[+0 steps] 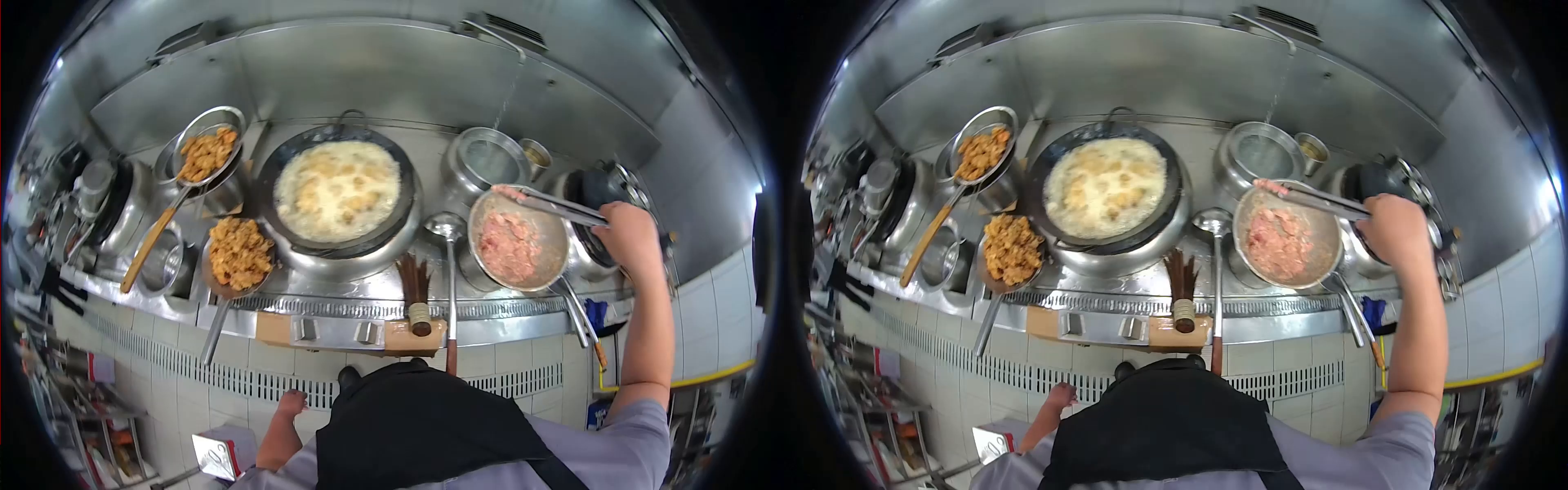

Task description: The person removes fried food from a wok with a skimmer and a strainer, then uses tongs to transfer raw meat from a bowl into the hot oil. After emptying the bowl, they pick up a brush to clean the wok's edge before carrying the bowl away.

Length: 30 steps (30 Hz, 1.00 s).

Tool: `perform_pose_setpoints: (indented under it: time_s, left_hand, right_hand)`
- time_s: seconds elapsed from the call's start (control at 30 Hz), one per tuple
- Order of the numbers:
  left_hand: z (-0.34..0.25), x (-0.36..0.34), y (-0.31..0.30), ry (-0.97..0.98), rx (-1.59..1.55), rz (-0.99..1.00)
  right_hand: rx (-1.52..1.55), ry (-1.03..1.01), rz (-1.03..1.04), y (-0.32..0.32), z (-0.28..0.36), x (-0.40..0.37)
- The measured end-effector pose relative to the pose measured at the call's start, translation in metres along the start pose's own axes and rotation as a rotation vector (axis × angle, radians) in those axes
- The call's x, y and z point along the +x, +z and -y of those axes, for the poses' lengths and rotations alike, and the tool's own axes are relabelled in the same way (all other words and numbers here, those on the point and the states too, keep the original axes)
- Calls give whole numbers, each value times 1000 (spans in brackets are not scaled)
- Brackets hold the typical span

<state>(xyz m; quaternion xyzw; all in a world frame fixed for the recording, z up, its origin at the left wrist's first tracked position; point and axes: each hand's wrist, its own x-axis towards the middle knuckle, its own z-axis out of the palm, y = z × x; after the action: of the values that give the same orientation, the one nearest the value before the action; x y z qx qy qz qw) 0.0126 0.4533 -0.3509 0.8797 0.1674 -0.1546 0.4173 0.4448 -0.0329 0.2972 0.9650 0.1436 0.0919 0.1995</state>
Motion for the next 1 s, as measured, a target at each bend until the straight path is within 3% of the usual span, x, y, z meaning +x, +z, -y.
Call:
perform_pose_setpoints:
  time_s: [0.03,0.1,0.13,0.17,0.23,0.27,0.3,0.4,0.47,0.57,0.7,0.77,0.9,1.0]
  left_hand:
    - [-12,-13,-2,-26,-12,-18]
    - [-65,-36,-19,-576,-388,241]
    - [-59,-43,-13,-667,-472,292]
    - [-53,-51,-10,-678,-491,273]
    - [-58,-65,-7,-426,-53,313]
    - [-66,-71,-5,-590,-208,258]
    - [-64,-75,-2,-591,-219,251]
    - [-55,-86,7,-425,-89,276]
    - [-59,-89,14,-780,-475,201]
    - [-67,-91,20,-877,-554,31]
    - [-65,-98,19,-858,-613,28]
    - [-61,-103,4,-155,12,196]
    - [-19,-103,10,-121,-51,259]
    - [-31,-85,-12,-45,44,286]
  right_hand:
    - [22,10,-23,-14,6,2]
    - [86,-66,-78,-34,21,7]
    - [110,-91,-69,-38,31,13]
    - [115,-117,-79,-37,44,20]
    - [204,-261,-33,-25,76,38]
    - [199,-286,28,-15,97,48]
    - [193,-309,90,-3,123,59]
    - [146,-394,255,31,192,85]
    - [108,-429,284,33,203,92]
    - [162,-357,268,32,187,101]
    - [113,-237,139,7,116,90]
    - [131,-187,39,5,72,71]
    - [-31,-113,243,6,27,33]
    - [-145,-165,271,95,20,19]
